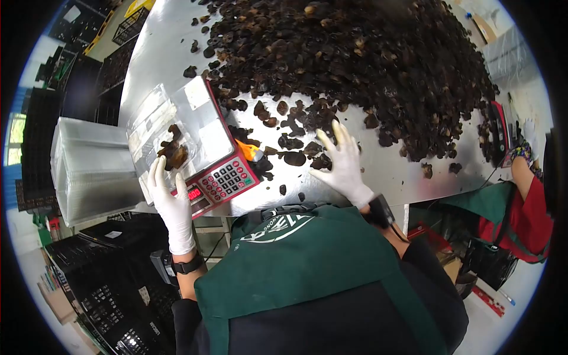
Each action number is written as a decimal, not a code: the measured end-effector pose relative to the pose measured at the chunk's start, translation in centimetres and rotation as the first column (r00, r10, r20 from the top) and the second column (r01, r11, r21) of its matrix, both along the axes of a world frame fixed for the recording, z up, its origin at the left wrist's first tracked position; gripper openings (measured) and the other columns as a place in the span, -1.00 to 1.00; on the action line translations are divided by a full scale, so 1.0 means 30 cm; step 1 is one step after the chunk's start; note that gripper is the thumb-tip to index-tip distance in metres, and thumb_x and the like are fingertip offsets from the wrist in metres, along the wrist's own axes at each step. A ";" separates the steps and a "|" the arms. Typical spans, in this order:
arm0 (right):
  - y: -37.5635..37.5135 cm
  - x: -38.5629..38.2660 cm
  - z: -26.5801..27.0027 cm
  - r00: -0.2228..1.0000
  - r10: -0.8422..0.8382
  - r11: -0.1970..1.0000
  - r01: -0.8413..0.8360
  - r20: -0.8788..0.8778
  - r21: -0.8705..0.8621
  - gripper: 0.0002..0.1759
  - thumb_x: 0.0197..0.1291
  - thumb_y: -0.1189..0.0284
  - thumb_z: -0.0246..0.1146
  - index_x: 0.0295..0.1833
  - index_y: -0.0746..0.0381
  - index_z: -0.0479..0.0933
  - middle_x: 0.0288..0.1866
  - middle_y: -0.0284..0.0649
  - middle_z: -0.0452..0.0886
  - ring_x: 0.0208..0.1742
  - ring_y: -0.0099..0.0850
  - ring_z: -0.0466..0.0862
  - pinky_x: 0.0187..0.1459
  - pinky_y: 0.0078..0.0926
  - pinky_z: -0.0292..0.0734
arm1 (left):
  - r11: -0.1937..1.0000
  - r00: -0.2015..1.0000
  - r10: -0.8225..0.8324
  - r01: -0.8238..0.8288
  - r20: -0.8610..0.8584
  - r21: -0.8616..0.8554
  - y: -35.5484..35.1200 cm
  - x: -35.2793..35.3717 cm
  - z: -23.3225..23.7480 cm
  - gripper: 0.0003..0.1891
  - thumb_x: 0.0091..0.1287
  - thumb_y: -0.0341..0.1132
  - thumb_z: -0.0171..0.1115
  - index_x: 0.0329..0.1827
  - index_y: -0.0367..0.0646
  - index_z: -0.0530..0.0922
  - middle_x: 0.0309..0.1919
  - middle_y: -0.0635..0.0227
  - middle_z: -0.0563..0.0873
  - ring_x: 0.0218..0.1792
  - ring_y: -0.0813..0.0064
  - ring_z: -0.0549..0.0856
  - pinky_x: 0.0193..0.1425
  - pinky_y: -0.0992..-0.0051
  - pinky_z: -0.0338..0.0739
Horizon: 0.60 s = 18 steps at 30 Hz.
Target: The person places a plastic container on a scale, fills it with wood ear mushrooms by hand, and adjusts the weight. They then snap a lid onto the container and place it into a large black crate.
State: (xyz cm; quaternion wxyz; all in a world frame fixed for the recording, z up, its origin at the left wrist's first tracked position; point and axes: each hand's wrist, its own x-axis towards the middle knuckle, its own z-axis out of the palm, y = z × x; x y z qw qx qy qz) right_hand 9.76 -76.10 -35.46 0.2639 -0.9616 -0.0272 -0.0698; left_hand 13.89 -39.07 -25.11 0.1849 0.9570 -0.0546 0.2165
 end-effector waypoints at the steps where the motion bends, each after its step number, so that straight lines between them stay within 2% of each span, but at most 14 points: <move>1: 0.018 0.050 0.001 1.000 0.010 1.000 -0.010 0.000 0.013 0.09 -0.21 0.05 0.60 0.56 -0.18 0.33 0.66 0.04 0.07 0.65 0.05 0.06 0.55 0.22 -0.03 | 1.000 1.000 -0.003 0.003 -0.021 -0.001 0.000 -0.002 -0.007 -0.47 0.32 -0.55 0.27 0.40 -0.18 0.47 0.31 0.08 0.53 0.35 0.08 0.50 0.46 0.21 0.36; 5: 0.052 0.239 0.015 0.995 0.085 0.994 -0.081 0.049 -0.074 0.01 -0.11 -0.09 0.51 0.54 -0.25 0.34 0.66 -0.03 0.10 0.65 0.03 0.06 0.50 0.36 0.00 | 0.999 0.996 -0.012 0.017 -0.090 0.049 -0.004 -0.014 -0.005 -0.47 0.34 -0.53 0.27 0.41 -0.17 0.46 0.34 0.06 0.51 0.37 0.07 0.49 0.46 0.20 0.37; 7: 0.074 0.280 0.013 0.970 0.228 0.965 -0.236 -0.083 -0.114 -0.08 0.01 -0.22 0.40 0.53 -0.28 0.35 0.65 -0.05 0.13 0.66 0.01 0.05 0.49 0.39 0.01 | 0.998 0.994 -0.016 0.023 -0.104 0.060 0.002 -0.020 -0.003 -0.47 0.35 -0.53 0.26 0.41 -0.17 0.46 0.34 0.06 0.50 0.37 0.07 0.50 0.46 0.20 0.38; 9: 0.089 0.274 0.010 0.929 0.348 0.922 -0.363 -0.124 -0.136 -0.10 0.02 -0.25 0.38 0.50 -0.25 0.39 0.64 -0.06 0.16 0.66 0.01 0.06 0.49 0.40 0.01 | 0.997 0.994 -0.015 0.023 -0.108 0.067 0.010 -0.024 -0.004 -0.47 0.35 -0.54 0.26 0.41 -0.17 0.46 0.34 0.06 0.51 0.37 0.06 0.50 0.45 0.20 0.38; 11: 0.102 0.229 0.000 0.911 0.409 0.887 -0.408 -0.042 -0.216 -0.17 0.03 -0.24 0.37 0.43 -0.19 0.49 0.62 -0.06 0.22 0.64 0.00 0.11 0.48 0.39 0.01 | 0.998 0.994 -0.005 0.012 -0.109 0.057 0.017 -0.026 -0.009 -0.47 0.34 -0.54 0.26 0.40 -0.15 0.47 0.33 0.06 0.51 0.37 0.06 0.50 0.45 0.20 0.38; 13: 0.112 0.211 -0.037 0.933 0.357 0.914 -0.336 0.056 -0.229 -0.28 0.03 -0.06 0.45 0.34 -0.12 0.55 0.53 -0.06 0.34 0.54 -0.01 0.26 0.42 0.20 0.26 | 0.999 0.993 0.004 0.000 -0.117 0.040 0.017 -0.029 -0.021 -0.48 0.34 -0.55 0.27 0.39 -0.15 0.48 0.33 0.07 0.52 0.37 0.06 0.51 0.45 0.21 0.38; 16: 0.120 0.231 -0.072 0.955 0.288 0.947 -0.275 0.063 -0.164 -0.45 0.00 0.12 0.48 0.17 -0.07 0.63 0.36 -0.20 0.51 0.34 -0.14 0.47 0.26 -0.11 0.51 | 0.999 0.994 0.017 -0.013 -0.111 0.037 0.015 -0.030 -0.036 -0.49 0.33 -0.55 0.27 0.38 -0.15 0.50 0.32 0.08 0.53 0.36 0.08 0.51 0.45 0.21 0.38; 18: 0.107 0.243 -0.078 0.947 0.300 0.951 -0.288 0.114 -0.116 -0.52 -0.03 0.21 0.49 0.09 -0.04 0.65 0.25 -0.29 0.57 0.20 -0.23 0.54 0.11 -0.26 0.60 | 1.000 0.994 0.018 -0.018 -0.112 0.000 0.008 -0.031 -0.023 -0.50 0.33 -0.56 0.27 0.36 -0.15 0.51 0.32 0.09 0.54 0.36 0.08 0.52 0.45 0.21 0.39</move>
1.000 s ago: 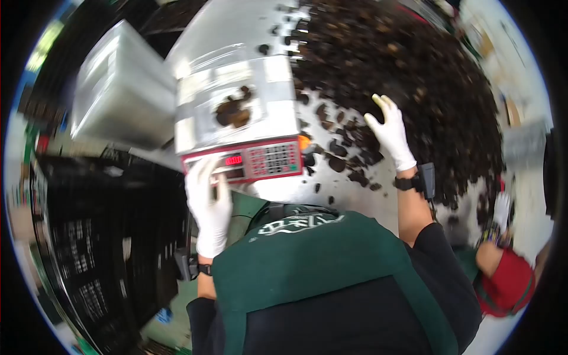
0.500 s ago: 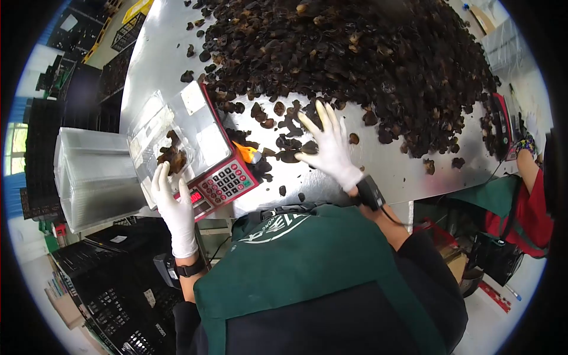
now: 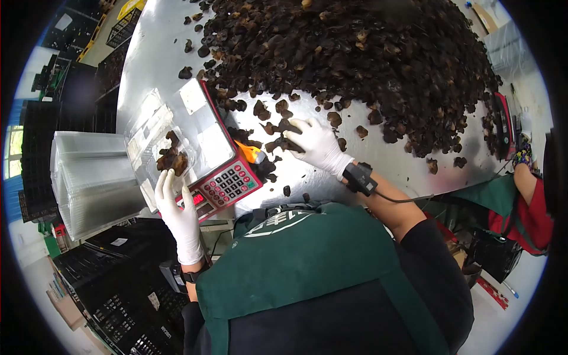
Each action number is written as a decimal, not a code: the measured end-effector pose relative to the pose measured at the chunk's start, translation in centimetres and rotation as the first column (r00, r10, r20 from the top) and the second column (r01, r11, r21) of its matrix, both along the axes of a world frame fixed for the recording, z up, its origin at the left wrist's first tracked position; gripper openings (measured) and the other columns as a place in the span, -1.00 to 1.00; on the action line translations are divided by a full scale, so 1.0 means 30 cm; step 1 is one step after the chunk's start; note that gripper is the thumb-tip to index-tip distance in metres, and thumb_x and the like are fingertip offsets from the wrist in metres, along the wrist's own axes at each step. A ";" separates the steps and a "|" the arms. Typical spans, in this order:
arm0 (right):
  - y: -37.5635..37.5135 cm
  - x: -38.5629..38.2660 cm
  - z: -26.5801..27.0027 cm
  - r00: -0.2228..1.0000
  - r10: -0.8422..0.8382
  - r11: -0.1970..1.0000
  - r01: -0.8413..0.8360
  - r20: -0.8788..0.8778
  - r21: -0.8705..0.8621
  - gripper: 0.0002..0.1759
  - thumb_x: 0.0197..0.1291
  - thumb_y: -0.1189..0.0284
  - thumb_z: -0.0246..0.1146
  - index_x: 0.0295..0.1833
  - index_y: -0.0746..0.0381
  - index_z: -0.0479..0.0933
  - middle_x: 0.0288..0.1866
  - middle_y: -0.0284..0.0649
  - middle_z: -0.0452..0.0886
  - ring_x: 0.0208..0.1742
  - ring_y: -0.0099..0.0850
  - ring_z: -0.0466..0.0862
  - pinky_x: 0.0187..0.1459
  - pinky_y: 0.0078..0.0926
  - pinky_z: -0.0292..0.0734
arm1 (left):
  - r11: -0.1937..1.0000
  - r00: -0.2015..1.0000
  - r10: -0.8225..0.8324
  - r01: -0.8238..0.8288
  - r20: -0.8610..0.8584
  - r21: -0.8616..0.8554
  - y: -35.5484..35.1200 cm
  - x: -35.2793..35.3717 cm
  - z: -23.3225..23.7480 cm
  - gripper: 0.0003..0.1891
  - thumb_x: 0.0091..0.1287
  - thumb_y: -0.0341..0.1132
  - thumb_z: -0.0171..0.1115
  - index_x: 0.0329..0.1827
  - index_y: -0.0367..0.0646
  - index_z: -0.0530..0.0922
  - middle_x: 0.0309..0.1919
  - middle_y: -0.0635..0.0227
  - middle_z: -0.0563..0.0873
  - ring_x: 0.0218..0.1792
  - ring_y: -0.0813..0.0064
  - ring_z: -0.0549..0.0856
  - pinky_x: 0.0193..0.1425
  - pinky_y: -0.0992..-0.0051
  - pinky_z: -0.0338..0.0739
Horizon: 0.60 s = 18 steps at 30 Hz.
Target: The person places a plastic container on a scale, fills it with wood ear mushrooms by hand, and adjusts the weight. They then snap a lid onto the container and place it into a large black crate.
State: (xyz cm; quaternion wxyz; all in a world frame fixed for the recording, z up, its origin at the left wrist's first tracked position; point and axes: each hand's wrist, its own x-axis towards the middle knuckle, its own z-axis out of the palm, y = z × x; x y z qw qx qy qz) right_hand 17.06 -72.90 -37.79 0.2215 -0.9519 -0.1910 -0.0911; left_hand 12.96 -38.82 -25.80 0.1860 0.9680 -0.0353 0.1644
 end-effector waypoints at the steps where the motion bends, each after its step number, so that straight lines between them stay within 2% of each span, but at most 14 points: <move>1: -0.010 0.014 -0.003 1.000 0.011 0.999 -0.012 0.020 0.031 -0.55 -0.04 0.25 0.50 0.05 -0.03 0.66 0.19 -0.34 0.59 0.13 -0.27 0.58 0.03 -0.34 0.64 | 1.000 1.000 0.005 -0.005 0.003 -0.018 -0.002 0.002 0.009 -0.50 0.33 -0.56 0.27 0.36 -0.15 0.51 0.32 0.09 0.54 0.36 0.09 0.52 0.45 0.21 0.39; 2: -0.022 0.034 -0.005 1.000 -0.029 0.995 0.029 -0.002 0.093 -0.61 -0.01 0.23 0.48 0.00 -0.02 0.68 0.07 -0.37 0.62 0.09 -0.29 0.59 0.00 -0.33 0.65 | 0.997 1.000 0.002 -0.002 0.007 -0.079 0.001 0.003 0.014 -0.53 0.34 -0.57 0.26 0.34 -0.17 0.53 0.31 0.09 0.56 0.35 0.10 0.53 0.44 0.21 0.40; 3: -0.035 0.057 -0.008 0.997 -0.066 0.986 0.070 -0.028 0.154 -0.67 0.03 0.20 0.46 -0.05 0.00 0.70 -0.05 -0.41 0.64 0.05 -0.31 0.61 -0.04 -0.33 0.66 | 0.998 1.000 -0.006 0.007 0.029 -0.065 0.014 0.003 0.022 -0.54 0.35 -0.58 0.25 0.33 -0.18 0.54 0.29 0.09 0.57 0.35 0.10 0.54 0.44 0.21 0.40; 5: -0.062 0.104 0.000 0.987 -0.159 0.952 0.155 -0.004 0.265 -0.72 0.09 0.24 0.43 -0.08 0.06 0.72 -0.09 -0.34 0.67 -0.05 -0.31 0.67 -0.07 -0.36 0.65 | 0.999 0.997 -0.025 0.027 0.074 -0.037 0.045 0.010 0.035 -0.57 0.36 -0.58 0.24 0.30 -0.19 0.56 0.26 0.09 0.59 0.34 0.10 0.55 0.43 0.22 0.41; 6: -0.074 0.135 -0.001 0.970 -0.191 0.873 0.238 -0.150 0.425 -0.73 0.14 0.25 0.41 -0.07 0.11 0.73 -0.14 -0.34 0.69 -0.10 -0.35 0.68 -0.09 -0.41 0.63 | 0.995 0.994 0.012 -0.001 0.104 -0.104 0.051 0.016 0.037 -0.61 0.37 -0.57 0.22 0.27 -0.22 0.58 0.22 0.10 0.63 0.31 0.12 0.57 0.43 0.22 0.40; 7: -0.067 0.158 0.036 0.934 -0.196 0.761 0.337 -0.299 0.554 -0.73 0.19 0.25 0.38 -0.07 0.16 0.73 -0.19 -0.33 0.71 -0.15 -0.39 0.70 -0.11 -0.45 0.61 | 0.996 0.992 0.038 -0.028 0.123 -0.087 0.078 0.024 0.030 -0.64 0.38 -0.55 0.21 0.24 -0.22 0.60 0.19 0.10 0.65 0.28 0.11 0.59 0.42 0.21 0.40; 8: -0.085 0.175 0.089 0.803 -0.031 0.525 0.519 -0.595 0.675 -0.70 0.27 0.27 0.34 -0.04 0.25 0.72 -0.23 -0.34 0.74 -0.23 -0.49 0.70 -0.15 -0.57 0.55 | 0.995 0.990 0.069 -0.059 0.126 -0.078 0.103 0.033 0.026 -0.65 0.38 -0.54 0.21 0.23 -0.22 0.60 0.18 0.10 0.65 0.26 0.11 0.60 0.41 0.21 0.41; 9: -0.095 0.185 0.128 0.743 0.136 0.310 0.597 -0.656 0.740 -0.64 0.34 0.20 0.28 -0.01 0.28 0.71 -0.24 -0.36 0.73 -0.28 -0.53 0.68 -0.29 -0.64 0.53 | 0.994 0.987 0.098 -0.090 0.129 -0.070 0.122 0.040 0.020 -0.66 0.38 -0.53 0.20 0.22 -0.23 0.61 0.18 0.10 0.65 0.24 0.10 0.60 0.40 0.21 0.41; 11: -0.111 0.204 0.194 0.550 0.453 0.051 0.770 -0.701 0.636 -0.56 0.40 0.13 0.18 0.06 0.27 0.69 -0.23 -0.34 0.74 -0.29 -0.55 0.68 -0.45 -0.69 0.47 | 0.995 0.988 0.089 -0.082 0.124 -0.061 0.137 0.050 -0.003 -0.68 0.38 -0.53 0.19 0.18 -0.21 0.63 0.09 0.15 0.70 0.18 0.14 0.64 0.40 0.22 0.40; 12: -0.087 0.221 0.212 0.545 0.499 0.001 0.777 -0.673 0.630 -0.51 0.44 0.07 0.12 0.11 0.25 0.67 -0.19 -0.32 0.74 -0.32 -0.56 0.67 -0.55 -0.69 0.42 | 0.998 0.993 0.057 -0.054 0.108 -0.035 0.143 0.051 -0.018 -0.70 0.39 -0.53 0.19 0.16 -0.20 0.64 0.07 0.17 0.71 0.17 0.16 0.65 0.41 0.22 0.39; 14: -0.040 0.237 0.273 0.522 0.546 -0.015 0.788 -0.655 0.615 -0.52 0.44 0.08 0.11 0.11 0.25 0.67 -0.16 -0.29 0.74 -0.32 -0.55 0.67 -0.54 -0.68 0.43 | 0.999 0.995 0.027 -0.030 0.091 0.031 0.133 0.049 -0.025 -0.75 0.41 -0.52 0.17 0.10 -0.17 0.67 -0.02 0.22 0.75 0.12 0.22 0.68 0.41 0.21 0.38; 15: -0.013 0.247 0.296 0.506 0.574 -0.022 0.795 -0.644 0.606 -0.52 0.45 0.08 0.11 0.11 0.24 0.67 -0.14 -0.28 0.74 -0.33 -0.54 0.67 -0.54 -0.67 0.43 | 0.999 0.994 0.030 -0.033 0.104 0.021 0.106 0.041 -0.012 -0.74 0.41 -0.54 0.16 0.10 -0.19 0.67 -0.01 0.20 0.74 0.11 0.22 0.68 0.39 0.23 0.40; 18: 0.085 0.301 0.326 0.486 0.673 0.046 0.724 -0.557 0.688 -0.50 0.46 0.07 0.08 0.13 0.25 0.66 -0.08 -0.26 0.74 -0.27 -0.54 0.66 -0.53 -0.68 0.44 | 0.987 0.995 0.074 -0.063 0.071 -0.147 0.080 0.032 -0.013 -0.70 0.37 -0.59 0.20 0.14 -0.22 0.65 0.02 0.18 0.72 0.12 0.22 0.67 0.32 0.31 0.47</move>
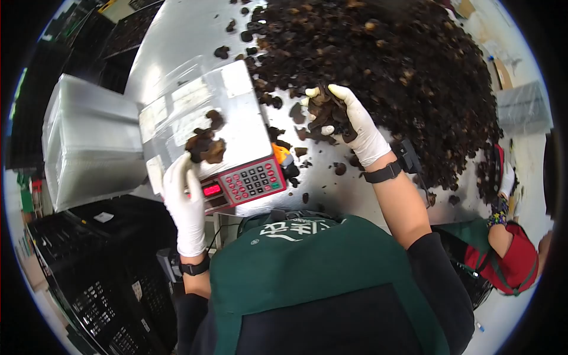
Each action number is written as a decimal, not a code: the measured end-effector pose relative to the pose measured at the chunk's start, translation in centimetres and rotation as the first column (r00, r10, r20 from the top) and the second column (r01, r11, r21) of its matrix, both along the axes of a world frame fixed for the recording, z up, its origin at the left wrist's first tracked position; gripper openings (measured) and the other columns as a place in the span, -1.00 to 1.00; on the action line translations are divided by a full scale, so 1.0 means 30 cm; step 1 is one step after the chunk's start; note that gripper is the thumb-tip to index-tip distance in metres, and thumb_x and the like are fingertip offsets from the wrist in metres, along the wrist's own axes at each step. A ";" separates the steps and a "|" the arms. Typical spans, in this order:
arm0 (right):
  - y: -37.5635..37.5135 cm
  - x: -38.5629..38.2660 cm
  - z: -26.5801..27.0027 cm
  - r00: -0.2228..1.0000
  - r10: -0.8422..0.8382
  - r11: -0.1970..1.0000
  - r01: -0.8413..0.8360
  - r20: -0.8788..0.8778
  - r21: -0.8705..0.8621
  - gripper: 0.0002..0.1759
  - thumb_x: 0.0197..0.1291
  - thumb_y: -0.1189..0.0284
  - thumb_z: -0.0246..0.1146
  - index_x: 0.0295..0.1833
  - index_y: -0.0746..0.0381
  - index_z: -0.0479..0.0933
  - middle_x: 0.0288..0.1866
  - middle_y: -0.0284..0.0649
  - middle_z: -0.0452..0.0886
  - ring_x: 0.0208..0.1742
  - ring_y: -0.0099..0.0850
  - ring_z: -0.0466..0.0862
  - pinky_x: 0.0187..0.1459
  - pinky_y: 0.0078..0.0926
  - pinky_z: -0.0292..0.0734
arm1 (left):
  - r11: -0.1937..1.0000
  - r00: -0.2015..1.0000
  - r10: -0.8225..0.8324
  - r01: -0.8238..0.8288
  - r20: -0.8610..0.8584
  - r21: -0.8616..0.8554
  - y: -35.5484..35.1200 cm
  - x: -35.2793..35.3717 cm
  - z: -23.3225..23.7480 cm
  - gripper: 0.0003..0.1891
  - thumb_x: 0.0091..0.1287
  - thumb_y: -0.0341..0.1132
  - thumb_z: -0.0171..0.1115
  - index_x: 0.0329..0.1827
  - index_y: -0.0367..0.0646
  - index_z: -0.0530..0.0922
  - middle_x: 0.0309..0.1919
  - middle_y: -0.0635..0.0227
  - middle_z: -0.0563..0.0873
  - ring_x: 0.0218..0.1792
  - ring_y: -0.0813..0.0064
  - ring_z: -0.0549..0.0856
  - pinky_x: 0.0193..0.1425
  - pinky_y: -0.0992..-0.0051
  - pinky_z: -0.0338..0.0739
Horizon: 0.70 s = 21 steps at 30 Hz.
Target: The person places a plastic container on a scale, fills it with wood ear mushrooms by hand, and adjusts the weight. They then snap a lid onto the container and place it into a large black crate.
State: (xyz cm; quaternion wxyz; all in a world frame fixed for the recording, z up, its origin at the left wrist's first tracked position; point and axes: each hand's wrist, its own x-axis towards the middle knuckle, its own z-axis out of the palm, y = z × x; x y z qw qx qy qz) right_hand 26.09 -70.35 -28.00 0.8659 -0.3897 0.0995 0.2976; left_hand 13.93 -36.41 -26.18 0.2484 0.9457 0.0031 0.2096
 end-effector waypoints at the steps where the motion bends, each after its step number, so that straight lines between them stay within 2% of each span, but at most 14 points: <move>1: 0.049 0.015 0.038 0.998 0.052 0.999 -0.052 0.042 0.013 -0.50 0.47 0.07 0.07 0.14 0.25 0.66 -0.08 -0.26 0.74 -0.25 -0.54 0.66 -0.53 -0.69 0.44 | 1.000 1.000 0.010 -0.010 -0.013 -0.009 -0.010 -0.003 0.008 -0.67 0.35 -0.58 0.23 0.18 -0.22 0.63 0.05 0.16 0.71 0.14 0.19 0.66 0.32 0.30 0.48; 3: 0.178 0.030 0.155 0.985 0.094 0.987 -0.074 0.146 -0.141 -0.57 0.41 0.11 0.17 0.01 0.26 0.70 -0.17 -0.32 0.74 -0.19 -0.59 0.67 -0.36 -0.68 0.52 | 1.000 1.000 0.025 -0.026 0.017 0.010 -0.025 -0.002 0.018 -0.61 0.34 -0.57 0.26 0.24 -0.22 0.59 0.11 0.13 0.67 0.18 0.16 0.64 0.34 0.28 0.46; 4: 0.235 0.049 0.188 0.949 0.179 0.970 -0.126 0.259 -0.209 -0.59 0.38 0.14 0.22 0.01 0.27 0.70 -0.18 -0.33 0.74 -0.17 -0.58 0.67 -0.33 -0.67 0.54 | 0.999 0.999 0.053 -0.053 0.015 -0.007 -0.039 -0.005 0.021 -0.54 0.31 -0.55 0.30 0.30 -0.21 0.54 0.16 0.10 0.64 0.21 0.12 0.62 0.36 0.24 0.45; 6: 0.361 0.080 0.210 0.813 0.329 0.921 -0.164 0.481 -0.354 -0.62 0.32 0.17 0.30 0.00 0.28 0.70 -0.21 -0.31 0.75 -0.16 -0.56 0.69 -0.26 -0.62 0.57 | 0.998 0.998 0.061 -0.061 -0.016 -0.034 -0.033 -0.010 0.013 -0.41 0.29 -0.55 0.30 0.42 -0.23 0.42 0.27 0.04 0.56 0.32 0.07 0.54 0.45 0.20 0.36; 7: 0.429 0.087 0.218 0.712 0.394 0.892 -0.145 0.582 -0.428 -0.62 0.28 0.19 0.33 -0.01 0.28 0.70 -0.22 -0.29 0.76 -0.16 -0.54 0.70 -0.22 -0.59 0.59 | 0.998 0.998 0.056 -0.056 -0.029 -0.026 -0.038 -0.008 0.021 -0.36 0.28 -0.56 0.30 0.47 -0.24 0.36 0.32 0.02 0.53 0.37 0.04 0.50 0.50 0.19 0.32; 8: 0.476 0.080 0.233 0.573 0.481 0.841 -0.087 0.664 -0.534 -0.56 0.28 0.16 0.34 0.05 0.31 0.67 -0.07 -0.13 0.72 -0.04 -0.38 0.69 -0.07 -0.46 0.60 | 0.998 0.998 0.051 -0.052 -0.021 -0.043 -0.039 -0.005 0.030 -0.32 0.28 -0.57 0.29 0.50 -0.26 0.31 0.37 0.00 0.49 0.42 0.03 0.45 0.54 0.18 0.26; 10: 0.564 0.057 0.193 0.257 0.580 0.757 0.180 0.773 -0.628 -0.42 0.23 0.10 0.35 0.18 0.33 0.59 0.17 0.11 0.61 0.19 -0.13 0.61 0.12 -0.25 0.61 | 0.998 0.998 0.050 -0.047 0.045 -0.048 -0.060 0.004 0.030 -0.28 0.24 -0.60 0.30 0.50 -0.31 0.29 0.40 -0.08 0.42 0.45 -0.01 0.39 0.53 0.20 0.25; 11: 0.601 0.048 0.130 0.087 0.607 0.723 0.353 0.790 -0.594 -0.35 0.19 0.07 0.37 0.25 0.31 0.55 0.26 0.19 0.54 0.30 -0.04 0.54 0.17 -0.17 0.60 | 0.995 1.000 0.021 -0.019 0.017 -0.100 -0.053 0.008 0.026 -0.23 0.22 -0.64 0.29 0.54 -0.32 0.23 0.44 -0.06 0.39 0.48 0.03 0.37 0.57 0.21 0.20; 13: 0.618 -0.023 0.130 0.150 0.698 0.574 0.467 0.701 -0.672 -0.26 0.13 0.06 0.39 0.32 0.29 0.48 0.38 0.17 0.43 0.41 0.01 0.41 0.17 -0.14 0.60 | 0.973 0.999 -0.002 0.012 0.041 -0.229 -0.056 0.007 0.003 -0.19 0.23 -0.66 0.25 0.59 -0.31 0.15 0.50 -0.03 0.33 0.52 0.08 0.34 0.60 0.21 0.15; 14: 0.619 -0.037 0.137 0.147 0.697 0.564 0.493 0.702 -0.663 -0.28 0.14 0.06 0.38 0.32 0.28 0.47 0.37 0.16 0.43 0.38 0.01 0.44 0.16 -0.14 0.61 | 0.982 0.999 -0.014 0.019 0.029 -0.188 -0.047 0.006 -0.002 -0.18 0.25 -0.66 0.23 0.60 -0.31 0.12 0.52 -0.02 0.31 0.53 0.09 0.33 0.61 0.21 0.13; 16: 0.571 -0.063 0.162 0.127 0.647 0.580 0.558 0.752 -0.593 -0.32 0.16 0.08 0.38 0.28 0.26 0.48 0.33 0.11 0.46 0.31 -0.01 0.50 0.09 -0.16 0.64 | 0.984 1.000 -0.031 0.031 0.002 -0.175 -0.035 0.004 -0.010 -0.20 0.30 -0.66 0.19 0.61 -0.31 0.08 0.55 -0.01 0.27 0.54 0.09 0.31 0.62 0.19 0.12; 17: 0.521 -0.066 0.162 0.169 0.539 0.663 0.518 0.825 -0.540 -0.37 0.16 0.14 0.38 0.27 0.26 0.50 0.31 0.07 0.49 0.27 -0.04 0.53 0.14 -0.14 0.59 | 0.992 1.000 -0.018 0.016 -0.017 -0.126 -0.024 -0.001 -0.020 -0.22 0.32 -0.63 0.20 0.61 -0.30 0.08 0.54 0.00 0.28 0.54 0.11 0.32 0.63 0.18 0.12; 19: 0.383 -0.060 0.101 0.248 0.510 0.552 0.640 0.824 -0.534 -0.36 0.11 0.18 0.41 0.27 0.23 0.51 0.29 0.04 0.51 0.26 -0.05 0.53 0.23 -0.12 0.50 | 1.000 1.000 0.005 -0.004 -0.026 0.025 -0.019 -0.008 -0.017 -0.24 0.34 -0.61 0.19 0.61 -0.30 0.10 0.53 0.02 0.31 0.54 0.12 0.32 0.63 0.17 0.10; 21: 0.176 -0.082 0.008 0.349 0.478 0.339 0.773 0.806 -0.536 -0.40 0.09 0.21 0.40 0.24 0.22 0.55 0.21 0.06 0.57 0.22 0.00 0.56 0.25 -0.09 0.49 | 1.000 1.000 -0.015 0.015 -0.018 -0.012 -0.019 -0.009 -0.014 -0.26 0.33 -0.59 0.19 0.59 -0.30 0.15 0.51 0.01 0.34 0.52 0.07 0.33 0.62 0.15 0.10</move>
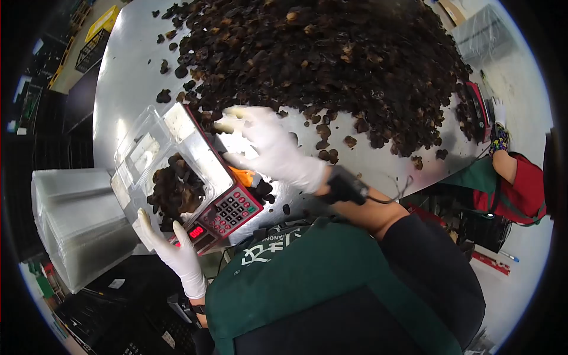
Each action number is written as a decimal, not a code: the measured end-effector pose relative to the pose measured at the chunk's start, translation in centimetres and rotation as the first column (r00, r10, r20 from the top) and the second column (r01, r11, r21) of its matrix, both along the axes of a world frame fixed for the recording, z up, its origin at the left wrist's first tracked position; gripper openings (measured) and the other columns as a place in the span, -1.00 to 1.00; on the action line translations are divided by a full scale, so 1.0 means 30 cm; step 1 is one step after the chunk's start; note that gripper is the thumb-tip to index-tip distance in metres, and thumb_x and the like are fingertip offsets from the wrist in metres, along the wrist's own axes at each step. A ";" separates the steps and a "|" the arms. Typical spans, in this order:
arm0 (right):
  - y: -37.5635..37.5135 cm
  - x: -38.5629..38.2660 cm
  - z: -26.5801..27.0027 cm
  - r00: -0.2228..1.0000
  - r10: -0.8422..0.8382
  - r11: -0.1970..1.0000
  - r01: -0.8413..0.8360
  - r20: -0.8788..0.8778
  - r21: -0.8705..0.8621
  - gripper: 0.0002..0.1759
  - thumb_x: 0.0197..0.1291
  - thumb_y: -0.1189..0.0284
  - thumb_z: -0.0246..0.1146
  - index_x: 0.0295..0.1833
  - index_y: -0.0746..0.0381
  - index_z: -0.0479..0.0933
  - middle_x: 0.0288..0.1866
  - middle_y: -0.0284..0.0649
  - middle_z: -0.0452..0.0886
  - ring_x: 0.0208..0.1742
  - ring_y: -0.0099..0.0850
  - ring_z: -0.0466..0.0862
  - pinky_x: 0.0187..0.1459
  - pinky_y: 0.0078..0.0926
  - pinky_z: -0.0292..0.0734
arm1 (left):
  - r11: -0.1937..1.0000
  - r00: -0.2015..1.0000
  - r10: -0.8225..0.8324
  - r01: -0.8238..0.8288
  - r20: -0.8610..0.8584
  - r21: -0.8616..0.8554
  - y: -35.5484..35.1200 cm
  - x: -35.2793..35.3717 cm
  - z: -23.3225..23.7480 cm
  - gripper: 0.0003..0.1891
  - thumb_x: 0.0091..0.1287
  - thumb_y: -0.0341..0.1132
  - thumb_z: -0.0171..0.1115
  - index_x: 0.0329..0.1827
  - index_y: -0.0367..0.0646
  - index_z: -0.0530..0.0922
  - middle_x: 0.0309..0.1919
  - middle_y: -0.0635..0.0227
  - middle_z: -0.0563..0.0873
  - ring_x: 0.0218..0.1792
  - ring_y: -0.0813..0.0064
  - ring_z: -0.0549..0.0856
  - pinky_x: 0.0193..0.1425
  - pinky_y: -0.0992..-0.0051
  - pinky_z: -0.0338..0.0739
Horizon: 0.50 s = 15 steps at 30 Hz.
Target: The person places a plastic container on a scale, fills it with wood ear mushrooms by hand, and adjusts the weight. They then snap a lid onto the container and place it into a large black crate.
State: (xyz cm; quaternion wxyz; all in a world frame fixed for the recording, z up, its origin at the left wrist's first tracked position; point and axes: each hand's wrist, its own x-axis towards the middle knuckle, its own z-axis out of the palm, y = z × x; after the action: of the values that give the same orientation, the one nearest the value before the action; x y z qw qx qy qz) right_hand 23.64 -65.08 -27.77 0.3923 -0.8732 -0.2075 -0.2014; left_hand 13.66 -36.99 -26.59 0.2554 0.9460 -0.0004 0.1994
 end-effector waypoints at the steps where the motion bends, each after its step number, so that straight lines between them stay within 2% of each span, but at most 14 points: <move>1: -0.104 -0.043 -0.052 0.992 -0.126 0.990 0.124 -0.020 -0.073 -0.40 0.07 0.22 0.42 0.24 0.20 0.55 0.24 0.05 0.56 0.26 0.00 0.54 0.29 -0.10 0.45 | 1.000 1.000 -0.011 0.011 0.002 -0.015 0.000 0.002 0.001 -0.26 0.32 -0.59 0.20 0.58 -0.30 0.16 0.50 -0.02 0.35 0.52 0.02 0.31 0.62 0.13 0.09; 2: -0.205 -0.085 -0.098 0.968 -0.250 0.959 0.243 -0.031 -0.147 -0.39 0.06 0.23 0.43 0.25 0.19 0.56 0.27 0.05 0.55 0.29 0.00 0.52 0.33 -0.10 0.41 | 0.999 1.000 -0.021 0.022 0.005 -0.030 0.000 0.004 0.002 -0.26 0.30 -0.58 0.21 0.58 -0.31 0.18 0.49 -0.04 0.36 0.52 -0.03 0.30 0.61 0.10 0.09; 4: -0.327 -0.226 -0.154 0.923 -0.376 0.900 0.341 -0.085 -0.272 -0.36 0.03 0.21 0.45 0.25 0.18 0.56 0.29 0.07 0.54 0.34 -0.02 0.49 0.38 -0.13 0.35 | 1.000 1.000 -0.031 0.031 -0.004 -0.003 0.005 -0.001 0.003 -0.31 0.33 -0.59 0.17 0.56 -0.32 0.20 0.48 -0.04 0.38 0.50 -0.02 0.34 0.60 0.13 0.13; 7: -0.399 -0.342 -0.241 0.919 -0.371 0.880 0.302 -0.133 -0.366 -0.50 0.09 0.32 0.39 0.19 0.16 0.60 0.28 -0.04 0.55 0.29 -0.06 0.50 0.37 -0.12 0.34 | 0.998 0.999 -0.049 0.048 -0.023 -0.035 -0.036 0.027 0.022 -0.37 0.38 -0.59 0.11 0.54 -0.35 0.22 0.46 -0.05 0.40 0.48 0.01 0.39 0.59 0.15 0.16; 10: -0.430 -0.328 -0.363 0.911 -0.337 0.931 0.284 -0.240 -0.230 -0.62 0.15 0.47 0.28 0.12 0.15 0.63 0.27 -0.17 0.56 0.20 -0.09 0.53 0.30 -0.15 0.41 | 0.995 0.995 -0.087 0.089 -0.043 0.035 -0.002 0.006 0.015 -0.36 0.35 -0.61 0.08 0.54 -0.38 0.22 0.45 -0.07 0.40 0.49 0.00 0.37 0.60 0.13 0.13; 11: -0.435 -0.289 -0.374 0.911 -0.342 0.936 0.307 -0.231 -0.174 -0.66 0.18 0.57 0.19 0.07 0.15 0.65 0.25 -0.27 0.56 0.13 -0.11 0.54 0.20 -0.17 0.49 | 0.992 0.996 -0.087 0.084 0.026 0.089 -0.006 0.010 0.019 -0.39 0.33 -0.62 0.08 0.51 -0.36 0.28 0.42 -0.06 0.44 0.45 0.02 0.42 0.56 0.15 0.20; 13: -0.431 -0.205 -0.324 0.897 -0.404 0.911 0.376 -0.181 -0.170 -0.64 0.18 0.54 0.21 0.10 0.14 0.64 0.26 -0.25 0.55 0.16 -0.11 0.53 0.17 -0.19 0.52 | 0.980 0.984 -0.079 0.047 0.162 0.196 -0.019 -0.002 0.029 -0.43 0.30 -0.65 0.09 0.44 -0.34 0.39 0.35 -0.04 0.51 0.37 0.05 0.51 0.48 0.18 0.33; 15: -0.410 -0.135 -0.260 0.884 -0.456 0.879 0.430 -0.100 -0.208 -0.60 0.18 0.50 0.24 0.17 0.12 0.63 0.30 -0.21 0.53 0.20 -0.13 0.53 0.14 -0.20 0.56 | 0.925 0.909 -0.361 0.320 0.209 0.203 0.000 -0.061 0.002 -0.47 0.24 -0.63 0.16 0.34 -0.29 0.49 0.26 0.00 0.59 0.24 0.11 0.60 0.34 0.20 0.46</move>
State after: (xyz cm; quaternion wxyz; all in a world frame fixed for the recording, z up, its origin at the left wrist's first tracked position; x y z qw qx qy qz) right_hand 19.60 -77.37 -35.58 0.2695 -0.9415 0.0100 -0.2020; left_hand 11.82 -37.00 -26.53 0.2055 0.9177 -0.2134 0.2648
